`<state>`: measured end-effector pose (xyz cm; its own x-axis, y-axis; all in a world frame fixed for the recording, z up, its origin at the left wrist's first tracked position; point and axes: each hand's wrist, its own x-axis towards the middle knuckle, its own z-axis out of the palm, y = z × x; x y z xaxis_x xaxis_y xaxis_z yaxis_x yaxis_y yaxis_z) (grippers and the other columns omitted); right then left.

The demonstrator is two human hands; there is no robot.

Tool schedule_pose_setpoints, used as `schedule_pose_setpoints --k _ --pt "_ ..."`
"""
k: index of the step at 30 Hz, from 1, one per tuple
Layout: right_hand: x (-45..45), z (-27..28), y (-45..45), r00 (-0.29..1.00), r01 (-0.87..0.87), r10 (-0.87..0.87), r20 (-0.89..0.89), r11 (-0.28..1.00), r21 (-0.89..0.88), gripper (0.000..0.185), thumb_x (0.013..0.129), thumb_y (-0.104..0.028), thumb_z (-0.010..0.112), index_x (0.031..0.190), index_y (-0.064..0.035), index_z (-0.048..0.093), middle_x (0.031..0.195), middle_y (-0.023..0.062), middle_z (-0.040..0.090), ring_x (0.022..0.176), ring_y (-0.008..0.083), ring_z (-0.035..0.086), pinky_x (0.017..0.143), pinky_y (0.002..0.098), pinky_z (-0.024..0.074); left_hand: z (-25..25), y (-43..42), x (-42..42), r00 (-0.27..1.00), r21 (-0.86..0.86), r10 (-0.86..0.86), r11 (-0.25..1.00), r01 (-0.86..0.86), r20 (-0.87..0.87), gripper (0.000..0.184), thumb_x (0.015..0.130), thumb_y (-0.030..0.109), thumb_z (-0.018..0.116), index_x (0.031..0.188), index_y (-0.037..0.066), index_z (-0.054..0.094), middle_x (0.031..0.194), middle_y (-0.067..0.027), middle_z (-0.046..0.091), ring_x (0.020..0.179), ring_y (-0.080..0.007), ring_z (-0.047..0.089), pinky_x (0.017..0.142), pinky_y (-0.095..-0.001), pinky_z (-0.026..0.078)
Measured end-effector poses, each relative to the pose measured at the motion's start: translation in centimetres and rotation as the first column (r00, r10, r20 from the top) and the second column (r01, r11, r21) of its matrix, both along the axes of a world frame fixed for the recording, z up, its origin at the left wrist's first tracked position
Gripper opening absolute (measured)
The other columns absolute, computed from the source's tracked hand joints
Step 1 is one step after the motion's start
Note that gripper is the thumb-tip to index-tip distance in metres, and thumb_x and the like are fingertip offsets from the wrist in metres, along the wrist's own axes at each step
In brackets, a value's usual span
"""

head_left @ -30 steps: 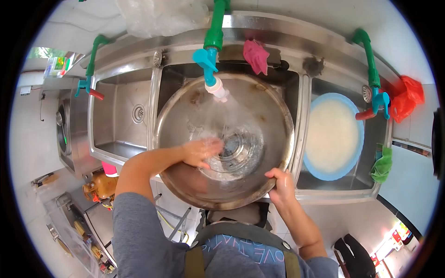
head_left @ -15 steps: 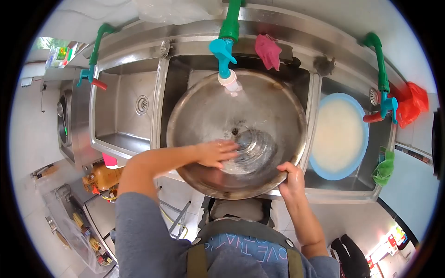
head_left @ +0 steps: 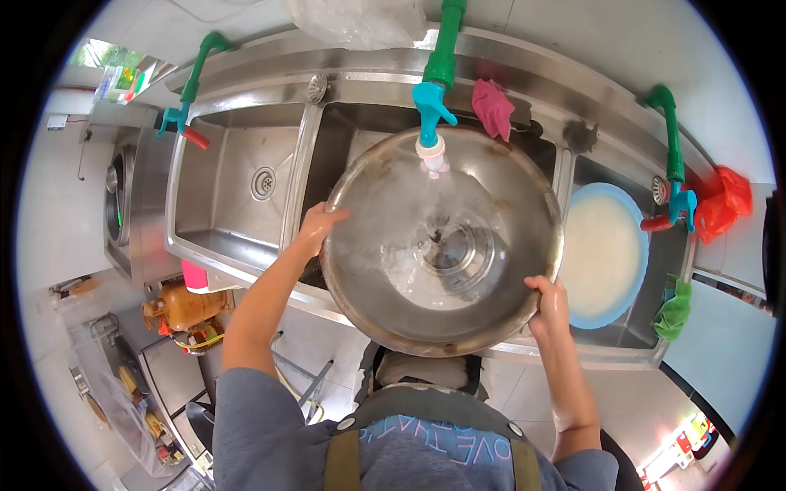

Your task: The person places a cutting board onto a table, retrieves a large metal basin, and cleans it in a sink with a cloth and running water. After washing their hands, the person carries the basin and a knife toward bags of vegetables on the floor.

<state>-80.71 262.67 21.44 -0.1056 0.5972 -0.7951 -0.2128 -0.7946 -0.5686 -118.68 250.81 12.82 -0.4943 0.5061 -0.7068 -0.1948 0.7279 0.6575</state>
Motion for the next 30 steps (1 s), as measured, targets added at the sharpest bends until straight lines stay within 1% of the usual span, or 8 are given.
schedule_pose_setpoints --k 3,8,13,16,19,21,26,30 --pt "-0.1 -5.9 0.9 0.928 -0.284 0.209 0.308 0.932 0.224 0.025 0.075 -0.01 0.054 0.095 0.0046 0.05 0.088 0.0143 0.055 0.081 0.0233 0.053 0.071 0.0321 0.0431 7.8 -0.4 1.2 0.94 0.046 0.245 0.964 -0.263 0.237 0.042 0.069 0.001 0.055 0.107 -0.005 0.04 0.089 -0.0146 0.054 0.078 -0.0241 0.057 0.067 -0.0359 0.048" --pt "-3.5 -11.9 2.5 0.236 -0.836 0.489 0.84 0.542 -0.08 0.028 0.076 -0.018 0.055 0.092 0.0051 0.053 0.101 0.0229 0.052 0.092 0.0329 0.052 0.075 0.0361 0.0421 11.5 -1.5 2.4 0.923 0.151 0.345 0.916 -0.371 0.17 0.038 0.062 -0.008 0.048 0.098 -0.003 0.043 0.085 -0.0129 0.052 0.072 -0.0223 0.053 0.063 -0.0334 0.047" --pt "-5.3 -13.9 -2.0 -0.118 -0.887 0.12 0.986 -0.459 -0.051 0.032 0.07 -0.025 0.057 0.096 -0.0074 0.059 0.118 0.0121 0.046 0.107 0.0327 0.043 0.084 0.0401 0.0362 8.2 -2.7 5.6 0.956 0.374 0.29 0.883 -0.285 0.044 0.028 0.06 -0.008 0.051 0.087 -0.001 0.048 0.074 -0.008 0.051 0.066 -0.0186 0.052 0.056 -0.0278 0.044" --pt "-9.3 -10.6 -4.2 -0.207 -0.858 0.97 0.127 -0.243 0.453 0.031 0.078 -0.035 0.049 0.099 -0.0144 0.058 0.106 0.0106 0.056 0.103 0.0268 0.049 0.087 0.0352 0.0368 8.7 -2.3 5.7 0.945 0.345 0.324 0.882 -0.321 0.051 0.024 0.061 -0.006 0.052 0.084 0.0 0.048 0.071 -0.0062 0.051 0.06 -0.015 0.05 0.05 -0.025 0.041" --pt "-8.9 -20.1 -4.2 -0.159 -0.677 0.691 0.705 -0.596 0.432 0.028 0.079 -0.031 0.047 0.097 -0.0125 0.058 0.101 0.0096 0.057 0.098 0.0262 0.051 0.083 0.0339 0.0398 9.9 -1.7 5.8 0.934 0.193 0.357 0.915 -0.353 0.015 0.022 0.063 -0.004 0.053 0.084 0.0 0.048 0.069 -0.005 0.051 0.055 -0.0125 0.049 0.043 -0.0232 0.037" --pt "-10.8 -23.3 0.2 -0.422 -0.843 0.366 0.83 -0.495 -0.211 0.025 0.079 -0.028 0.046 0.095 -0.0131 0.058 0.098 0.0084 0.058 0.095 0.0258 0.052 0.08 0.0367 0.0414 10.5 -0.6 5.7 0.926 0.105 0.375 0.92 -0.377 0.035 0.021 0.063 -0.003 0.053 0.083 0.0 0.048 0.067 -0.0044 0.051 0.05 -0.0116 0.048 0.037 -0.0226 0.033" --pt "-19.5 -25.2 3.3 0.046 -0.998 0.606 0.794 0.004 0.055 0.03 0.081 -0.026 0.043 0.105 -0.01 0.051 0.108 0.0099 0.05 0.099 0.0283 0.048 0.079 0.038 0.0413 8.7 -1.4 5.6 0.926 0.175 0.374 0.91 -0.377 0.049 0.018 0.064 -0.002 0.053 0.081 -0.001 0.05 0.065 -0.0046 0.052 0.046 -0.0101 0.047 0.033 -0.0215 0.031" --pt "-27.8 -20.3 -5.3 0.493 -0.752 0.564 0.662 -0.107 0.651 0.045 0.085 -0.028 0.038 0.121 -0.0033 0.034 0.124 0.0168 0.034 0.116 0.0305 0.032 0.095 0.0381 0.025 8.0 -2.2 5.2 0.95 0.165 0.312 0.936 -0.312 0.026 0.016 0.064 -0.004 0.052 0.081 -0.002 0.051 0.066 -0.0044 0.052 0.047 -0.0107 0.047 0.036 -0.0213 0.034"
